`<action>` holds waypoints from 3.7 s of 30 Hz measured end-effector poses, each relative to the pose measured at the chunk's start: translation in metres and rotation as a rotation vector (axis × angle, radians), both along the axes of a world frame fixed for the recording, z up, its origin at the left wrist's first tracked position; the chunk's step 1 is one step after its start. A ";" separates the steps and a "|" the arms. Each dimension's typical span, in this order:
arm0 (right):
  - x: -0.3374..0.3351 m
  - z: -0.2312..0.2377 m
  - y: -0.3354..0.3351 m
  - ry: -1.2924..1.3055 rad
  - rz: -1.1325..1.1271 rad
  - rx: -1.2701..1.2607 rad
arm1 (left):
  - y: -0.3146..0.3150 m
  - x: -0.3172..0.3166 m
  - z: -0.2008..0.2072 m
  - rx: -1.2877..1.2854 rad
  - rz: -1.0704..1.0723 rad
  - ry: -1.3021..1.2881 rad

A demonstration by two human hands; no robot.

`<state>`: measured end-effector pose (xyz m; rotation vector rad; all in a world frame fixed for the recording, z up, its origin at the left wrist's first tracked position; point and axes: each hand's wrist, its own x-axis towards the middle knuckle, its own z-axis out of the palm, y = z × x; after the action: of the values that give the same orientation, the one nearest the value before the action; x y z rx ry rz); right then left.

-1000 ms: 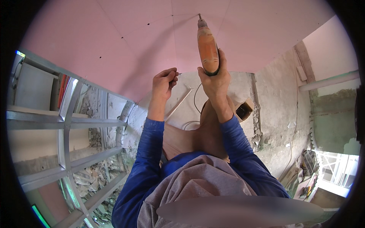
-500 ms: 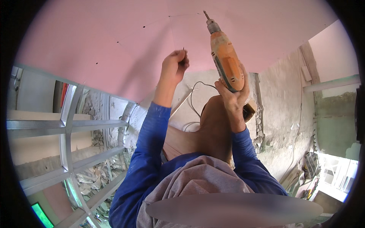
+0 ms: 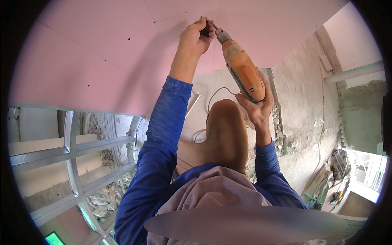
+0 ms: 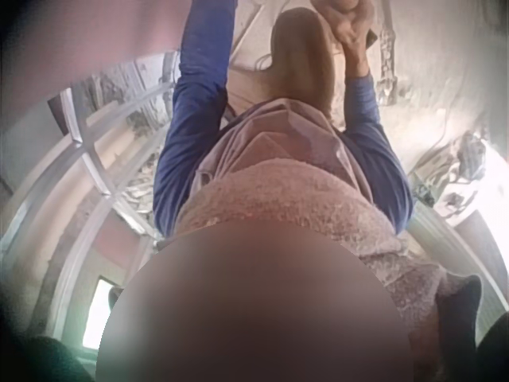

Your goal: The person uses a corded power drill to drive screws into pink ceiling panels, securing them to the metal framing above. The person repeatedly positions screws and operates the drill to fasten the panels in place.

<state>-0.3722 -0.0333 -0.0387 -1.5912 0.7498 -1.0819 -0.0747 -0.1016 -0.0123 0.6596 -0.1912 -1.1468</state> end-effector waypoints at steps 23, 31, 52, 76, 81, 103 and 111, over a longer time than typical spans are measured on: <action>0.016 -0.007 0.007 0.021 -0.144 -0.106 | -0.046 -0.011 -0.003 0.030 -0.128 -0.121; 0.030 -0.002 0.006 0.016 -0.164 -0.065 | -0.059 -0.004 0.002 0.017 -0.111 -0.191; 0.052 0.016 0.014 0.102 -0.227 -0.096 | -0.032 0.012 -0.040 0.225 -0.048 -0.556; 0.064 0.024 0.012 0.187 -0.257 -0.135 | -0.024 0.014 -0.042 0.124 -0.063 -0.582; 0.063 0.025 0.011 0.237 -0.263 -0.184 | -0.023 0.012 -0.048 0.144 -0.052 -0.534; 0.063 0.025 0.005 0.253 -0.286 -0.289 | -0.002 0.013 -0.094 0.250 -0.106 -0.403; 0.067 0.028 0.012 0.243 -0.276 -0.177 | 0.003 0.018 -0.102 0.255 -0.056 -0.350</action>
<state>-0.3056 -0.0214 -0.0104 -1.8292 1.0859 -1.1900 -0.0567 -0.0986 -0.1141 1.0873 -0.3657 -1.1131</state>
